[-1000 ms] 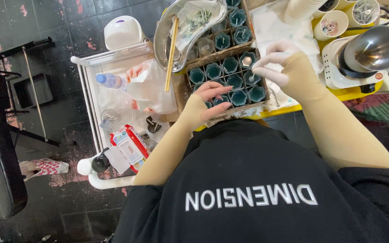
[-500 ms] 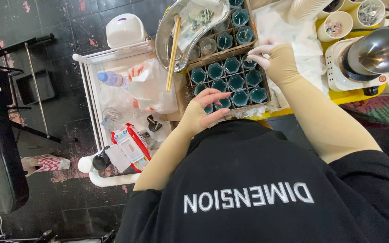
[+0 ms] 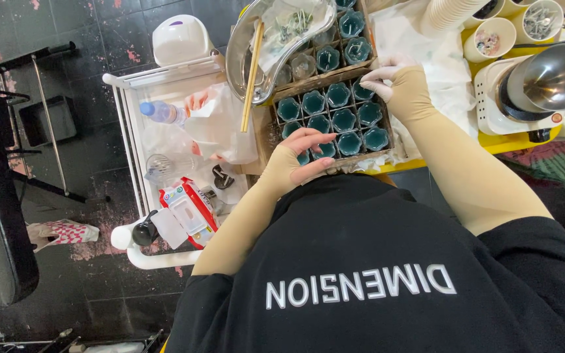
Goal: The person prepares small teal candle cups on a work cart, wipes and arranges them, then ladles melted wax from a metal pitcher into the cups one at a time and places wick material into them. They handle the cups individually, repositioning them in a tray as they fill.
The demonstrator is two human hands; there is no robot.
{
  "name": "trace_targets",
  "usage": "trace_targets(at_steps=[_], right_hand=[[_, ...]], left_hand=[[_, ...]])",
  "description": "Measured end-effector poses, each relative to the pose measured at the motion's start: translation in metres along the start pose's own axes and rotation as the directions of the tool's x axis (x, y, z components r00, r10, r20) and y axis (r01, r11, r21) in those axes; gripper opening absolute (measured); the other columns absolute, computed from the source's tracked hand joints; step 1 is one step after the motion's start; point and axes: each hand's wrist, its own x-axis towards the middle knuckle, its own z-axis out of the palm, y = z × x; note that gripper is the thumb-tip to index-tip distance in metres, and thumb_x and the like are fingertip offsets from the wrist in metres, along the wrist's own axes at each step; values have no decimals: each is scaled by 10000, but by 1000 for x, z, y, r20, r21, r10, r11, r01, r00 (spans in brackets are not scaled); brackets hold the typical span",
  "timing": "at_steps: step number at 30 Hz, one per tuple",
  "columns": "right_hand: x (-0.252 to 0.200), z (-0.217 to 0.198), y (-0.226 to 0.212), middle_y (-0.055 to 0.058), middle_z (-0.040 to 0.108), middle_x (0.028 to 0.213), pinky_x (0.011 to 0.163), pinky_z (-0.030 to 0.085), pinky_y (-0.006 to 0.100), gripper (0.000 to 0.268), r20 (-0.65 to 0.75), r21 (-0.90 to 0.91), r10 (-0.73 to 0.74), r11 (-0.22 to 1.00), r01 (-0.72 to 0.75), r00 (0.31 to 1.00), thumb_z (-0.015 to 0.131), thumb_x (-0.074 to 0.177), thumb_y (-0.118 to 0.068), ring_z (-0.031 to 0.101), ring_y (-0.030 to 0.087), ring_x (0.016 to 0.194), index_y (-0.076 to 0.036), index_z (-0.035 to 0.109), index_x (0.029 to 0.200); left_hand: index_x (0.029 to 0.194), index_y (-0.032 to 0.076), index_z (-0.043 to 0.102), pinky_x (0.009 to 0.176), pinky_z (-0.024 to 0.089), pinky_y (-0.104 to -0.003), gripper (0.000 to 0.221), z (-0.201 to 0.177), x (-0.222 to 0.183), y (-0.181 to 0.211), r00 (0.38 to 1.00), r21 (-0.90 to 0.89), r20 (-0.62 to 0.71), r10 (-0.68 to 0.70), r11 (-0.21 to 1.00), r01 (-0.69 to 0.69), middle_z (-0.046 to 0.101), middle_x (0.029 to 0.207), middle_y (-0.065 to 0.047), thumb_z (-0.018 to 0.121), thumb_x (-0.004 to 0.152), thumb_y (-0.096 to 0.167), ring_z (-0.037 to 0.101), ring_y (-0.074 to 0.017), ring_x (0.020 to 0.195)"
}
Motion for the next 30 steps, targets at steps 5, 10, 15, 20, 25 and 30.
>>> trace_targets(at_steps=[5, 10, 15, 20, 25, 30], right_hand=[[0, 1, 2, 61, 677, 1020, 824, 511, 366, 150, 5, -19, -10, 1000, 10, 1000, 862, 877, -224, 658, 246, 946, -133, 809, 985], [-4, 6, 13, 43, 644, 961, 814, 482, 388, 148, 10, -83, -1, 997, 2, 1000, 862, 870, -271, 617, 256, 924, -177, 821, 976], [-6, 5, 12, 47, 603, 919, 814, 475, 397, 152, 28, -132, 24, 991, -20, 999, 865, 852, -298, 595, 264, 892, -206, 832, 969], [-8, -2, 4, 55, 616, 932, 814, 482, 395, 172, 22, -154, -19, 988, 22, 1000, 872, 847, -302, 600, 270, 897, -199, 839, 980], [-1, -25, -19, 68, 660, 1013, 775, 481, 322, 172, 8, 94, 105, 990, -105, 994, 790, 967, -199, 605, 195, 885, -128, 801, 1123], [34, -39, -43, 75, 633, 916, 720, 456, 320, 134, -33, 34, 93, 995, -92, 995, 785, 1018, -194, 573, 188, 786, -111, 807, 1121]], left_hand=[[1323, 133, 705, 838, 473, -252, 442, -1, 2, -1, 1000, 11, 6, -7, 1000, 7, 625, 1208, -4, 796, 905, 244, 620, -97, 983], [1325, 135, 700, 835, 475, -254, 447, -2, 2, 1, 1000, -14, 14, -11, 1000, 11, 618, 1227, -5, 796, 904, 249, 612, -98, 996], [1327, 137, 698, 838, 473, -254, 452, 0, 2, 1, 1000, -11, 24, -16, 1000, 16, 617, 1220, -3, 798, 899, 242, 619, -98, 993], [1326, 137, 695, 832, 470, -252, 447, -2, 0, 2, 1000, -17, 16, -10, 1000, 10, 611, 1219, 0, 790, 900, 235, 619, -94, 988], [1338, 135, 699, 846, 465, -255, 428, -6, -3, -3, 1000, -29, -5, 7, 1000, -8, 624, 1207, -2, 774, 926, 226, 615, -90, 984], [1327, 123, 696, 849, 473, -257, 428, -9, -5, 4, 999, -28, -29, -17, 999, 17, 611, 1215, -13, 771, 917, 221, 616, -98, 974]])
